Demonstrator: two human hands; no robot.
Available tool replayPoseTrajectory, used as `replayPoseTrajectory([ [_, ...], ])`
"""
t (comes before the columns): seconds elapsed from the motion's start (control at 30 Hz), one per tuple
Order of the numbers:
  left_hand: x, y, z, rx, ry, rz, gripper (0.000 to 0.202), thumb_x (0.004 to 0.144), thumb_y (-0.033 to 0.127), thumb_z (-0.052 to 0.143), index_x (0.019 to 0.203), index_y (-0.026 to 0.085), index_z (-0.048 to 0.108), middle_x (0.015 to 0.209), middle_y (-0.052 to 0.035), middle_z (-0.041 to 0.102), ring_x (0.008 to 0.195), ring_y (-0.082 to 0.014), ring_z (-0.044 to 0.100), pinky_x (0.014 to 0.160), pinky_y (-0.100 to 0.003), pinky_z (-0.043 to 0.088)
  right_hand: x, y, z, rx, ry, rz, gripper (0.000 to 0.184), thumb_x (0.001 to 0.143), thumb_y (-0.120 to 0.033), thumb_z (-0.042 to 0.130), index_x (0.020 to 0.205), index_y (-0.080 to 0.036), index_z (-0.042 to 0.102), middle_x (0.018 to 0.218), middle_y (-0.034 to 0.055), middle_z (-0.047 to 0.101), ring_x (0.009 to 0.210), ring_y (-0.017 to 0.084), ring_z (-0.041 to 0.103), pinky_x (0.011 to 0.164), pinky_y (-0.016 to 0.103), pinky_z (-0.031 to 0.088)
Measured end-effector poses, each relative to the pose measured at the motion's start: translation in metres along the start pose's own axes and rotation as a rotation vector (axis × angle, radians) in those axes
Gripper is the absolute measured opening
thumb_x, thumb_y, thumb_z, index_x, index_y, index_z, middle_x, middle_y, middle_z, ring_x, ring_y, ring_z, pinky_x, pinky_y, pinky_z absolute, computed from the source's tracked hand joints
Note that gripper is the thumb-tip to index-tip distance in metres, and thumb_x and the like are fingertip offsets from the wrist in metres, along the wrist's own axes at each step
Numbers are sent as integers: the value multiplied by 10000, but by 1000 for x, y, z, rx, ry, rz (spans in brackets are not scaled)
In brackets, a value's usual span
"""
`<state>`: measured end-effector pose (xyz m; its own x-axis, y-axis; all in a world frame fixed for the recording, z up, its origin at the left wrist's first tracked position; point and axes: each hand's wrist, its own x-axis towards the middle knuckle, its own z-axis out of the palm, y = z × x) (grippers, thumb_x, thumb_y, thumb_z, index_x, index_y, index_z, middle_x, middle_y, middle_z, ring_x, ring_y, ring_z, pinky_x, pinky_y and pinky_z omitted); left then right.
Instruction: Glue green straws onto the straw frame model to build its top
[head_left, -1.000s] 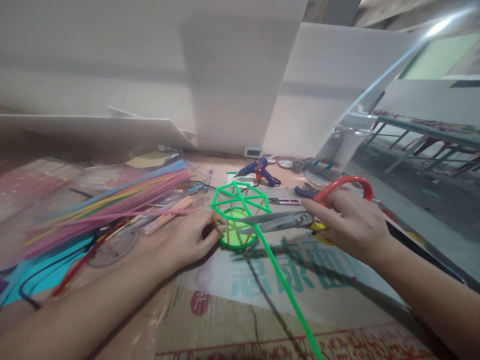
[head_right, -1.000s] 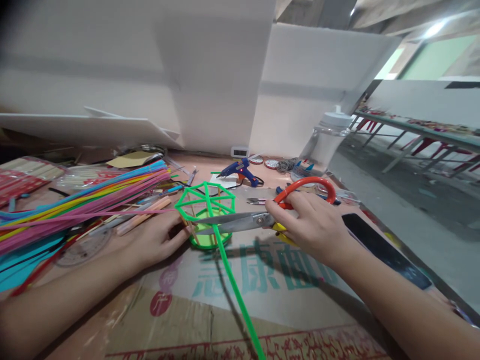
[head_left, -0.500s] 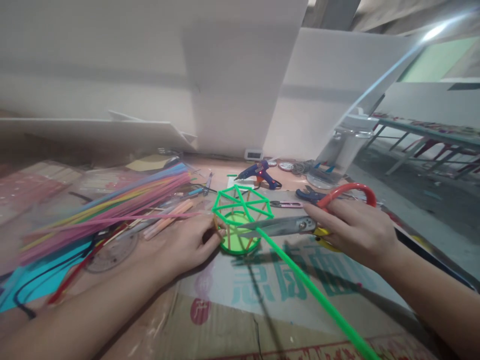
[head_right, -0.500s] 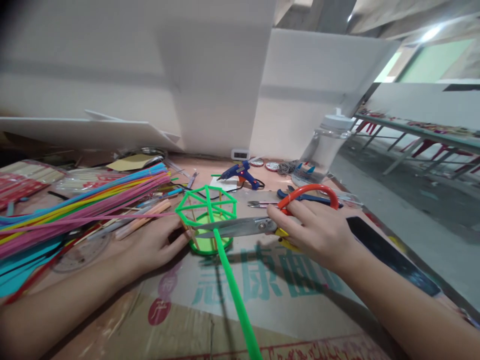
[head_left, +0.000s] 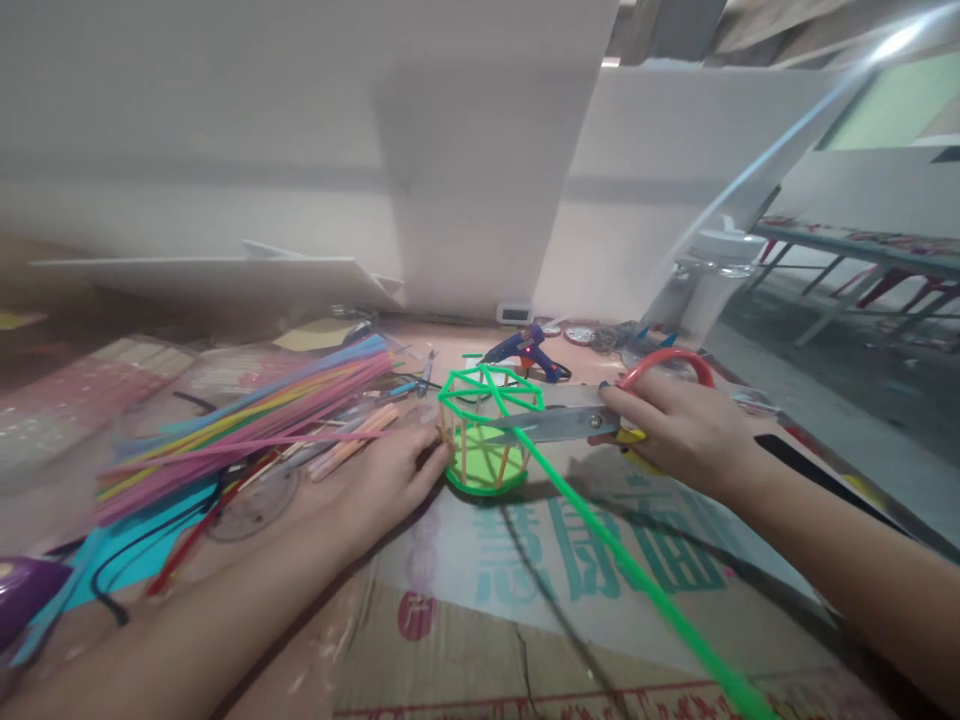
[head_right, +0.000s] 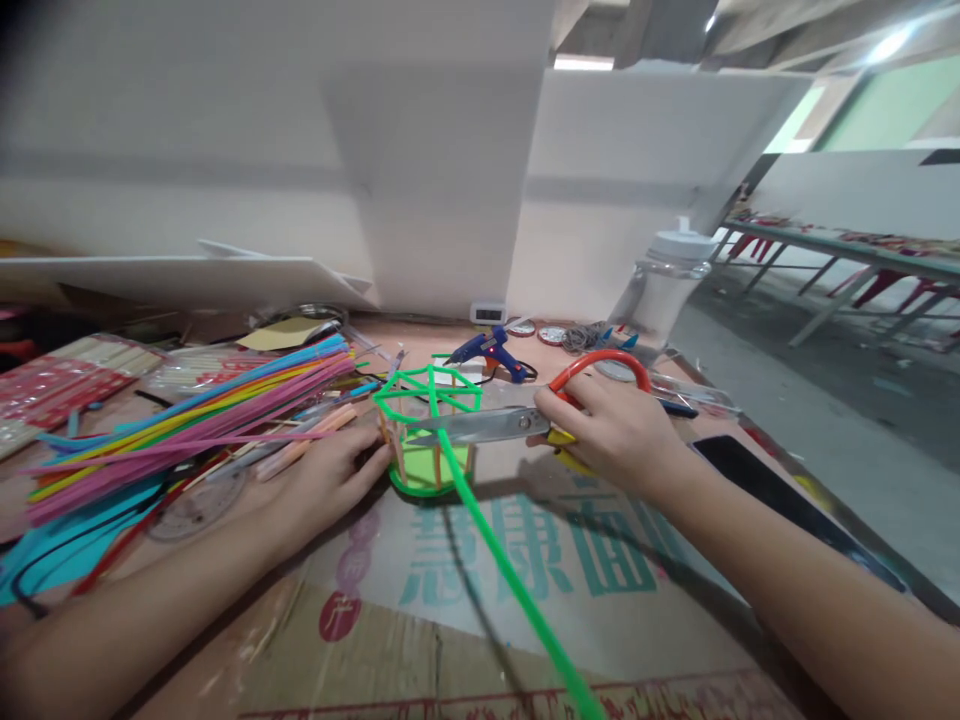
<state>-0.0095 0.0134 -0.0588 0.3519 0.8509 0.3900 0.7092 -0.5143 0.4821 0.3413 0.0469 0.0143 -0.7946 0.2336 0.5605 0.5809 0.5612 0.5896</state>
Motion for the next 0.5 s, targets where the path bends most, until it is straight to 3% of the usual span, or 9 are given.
replayPoseTrajectory([
  [0.13,1,3,-3,12,2,-6,269,993,276,453,797,188,614,777,-40,685,704,-182,616,652,-278,467,8,-5,3,26,31,7,313,1017,-427,527,1014,-145,665,797,78,589,714,202,472,596,321,262],
  [0.33,1,5,-3,19,-41,20,258,964,271,468,803,180,648,759,-48,697,713,-188,633,679,-284,480,1,-18,-5,-52,63,32,114,934,-268,630,1022,-196,643,776,51,603,673,191,440,592,336,267],
  [0.5,-6,-6,-2,34,-84,36,239,947,313,509,818,184,664,758,-43,712,670,-173,634,647,-268,462,-10,-18,-17,-80,85,-11,215,883,-133,630,1075,-229,646,715,29,616,629,189,440,577,334,292],
])
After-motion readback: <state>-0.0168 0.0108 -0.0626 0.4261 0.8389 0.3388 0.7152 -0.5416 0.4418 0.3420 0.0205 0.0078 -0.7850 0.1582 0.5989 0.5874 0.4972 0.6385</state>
